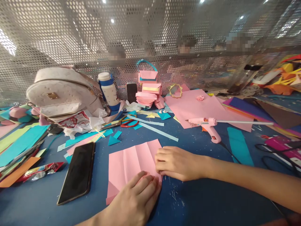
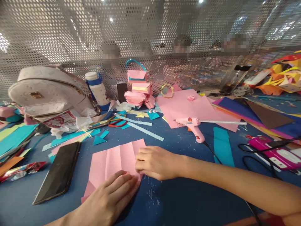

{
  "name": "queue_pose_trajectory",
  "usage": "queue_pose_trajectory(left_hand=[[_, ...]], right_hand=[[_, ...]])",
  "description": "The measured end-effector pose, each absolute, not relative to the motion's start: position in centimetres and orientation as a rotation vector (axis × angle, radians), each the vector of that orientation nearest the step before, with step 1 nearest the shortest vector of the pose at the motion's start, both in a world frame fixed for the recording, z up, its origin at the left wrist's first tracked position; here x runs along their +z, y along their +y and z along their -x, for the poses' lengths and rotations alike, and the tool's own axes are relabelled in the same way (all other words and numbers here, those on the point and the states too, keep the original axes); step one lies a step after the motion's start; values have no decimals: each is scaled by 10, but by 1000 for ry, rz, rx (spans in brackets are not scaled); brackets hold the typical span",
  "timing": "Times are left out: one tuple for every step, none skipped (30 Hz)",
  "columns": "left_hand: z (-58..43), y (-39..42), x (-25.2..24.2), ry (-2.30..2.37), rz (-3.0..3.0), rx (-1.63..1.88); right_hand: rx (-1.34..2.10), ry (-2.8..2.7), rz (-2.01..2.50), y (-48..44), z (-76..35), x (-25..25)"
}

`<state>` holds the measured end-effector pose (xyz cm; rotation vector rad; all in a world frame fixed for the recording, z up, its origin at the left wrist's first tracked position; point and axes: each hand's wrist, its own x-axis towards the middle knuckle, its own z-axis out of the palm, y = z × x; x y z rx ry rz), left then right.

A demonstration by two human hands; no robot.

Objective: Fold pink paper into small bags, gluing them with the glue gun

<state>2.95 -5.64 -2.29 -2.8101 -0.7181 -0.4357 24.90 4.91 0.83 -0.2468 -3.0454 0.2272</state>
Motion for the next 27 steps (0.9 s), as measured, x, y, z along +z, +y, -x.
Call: queue_pose_trajectory(left_hand=[[-29,-56,-23,-719,2815,-433],[-28,-56,-22,-713,2819,-433],[-28,-56,-22,-708,2818,-438],[-28,-57,-22,-704,2815,-440],[-28,-57,-21,-704,2813,-437],[-28,-57,-21,-713,2812,-428],[-28,-57,-20,-728,2822,-406],[-28,-57,-20,-745,2839,-379],[-28,-57,-19,-760,2864,-347],[-27,-56,-19,-774,2891,-317],[-27,-56,-19,-789,2910,-296],[-27,-56,-19,-803,2920,-288],[-26,-55,-19,-816,2919,-291],[-26,-55,-20,-827,2910,-300],[-26,-55,-20,-830,2902,-304],[-26,-55,-19,-822,2898,-303],[-26,-54,-19,-810,2898,-297],[-26,-54,-19,-797,2900,-290],[-26,-53,-18,-787,2900,-283],[-27,-52,-18,-778,2899,-279],[-27,-52,-18,-772,2891,-278],[-27,-51,-18,-768,2880,-278],[-27,-50,-18,-764,2866,-273],[-27,-50,-19,-755,2853,-267],[-27,-50,-19,-745,2837,-262],[-27,-50,-19,-737,2820,-260],[-27,-50,-18,-726,2803,-259]], right_hand=[[310,-3050,325,49,-246,10],[382,-3046,398,49,-244,11],[446,-3035,465,48,-242,11],[501,-3018,523,47,-241,11],[541,-2996,569,46,-240,11],[567,-2976,598,44,-240,10],[579,-2956,617,42,-241,9],[576,-2938,633,41,-242,7],[558,-2919,651,39,-243,5],[527,-2901,662,38,-244,3],[480,-2884,655,36,-246,1],[413,-2866,624,34,-248,-1],[328,-2846,571,32,-250,-4],[239,-2824,504,30,-252,-6],[161,-2804,443,28,-254,-8],[108,-2789,398,26,-257,-9],[82,-2784,379,24,-261,-11],[77,-2790,385,23,-264,-12],[81,-2805,406,23,-268,-12],[80,-2820,438,23,-271,-13],[67,-2835,476,24,-275,-13],[43,-2846,517,26,-278,-13],[14,-2853,560,27,-281,-13],[-16,-2855,604,29,-284,-13],[-43,-2852,650,30,-286,-13],[-67,-2847,692,31,-288,-14],[-87,-2844,719,32,-290,-14]])
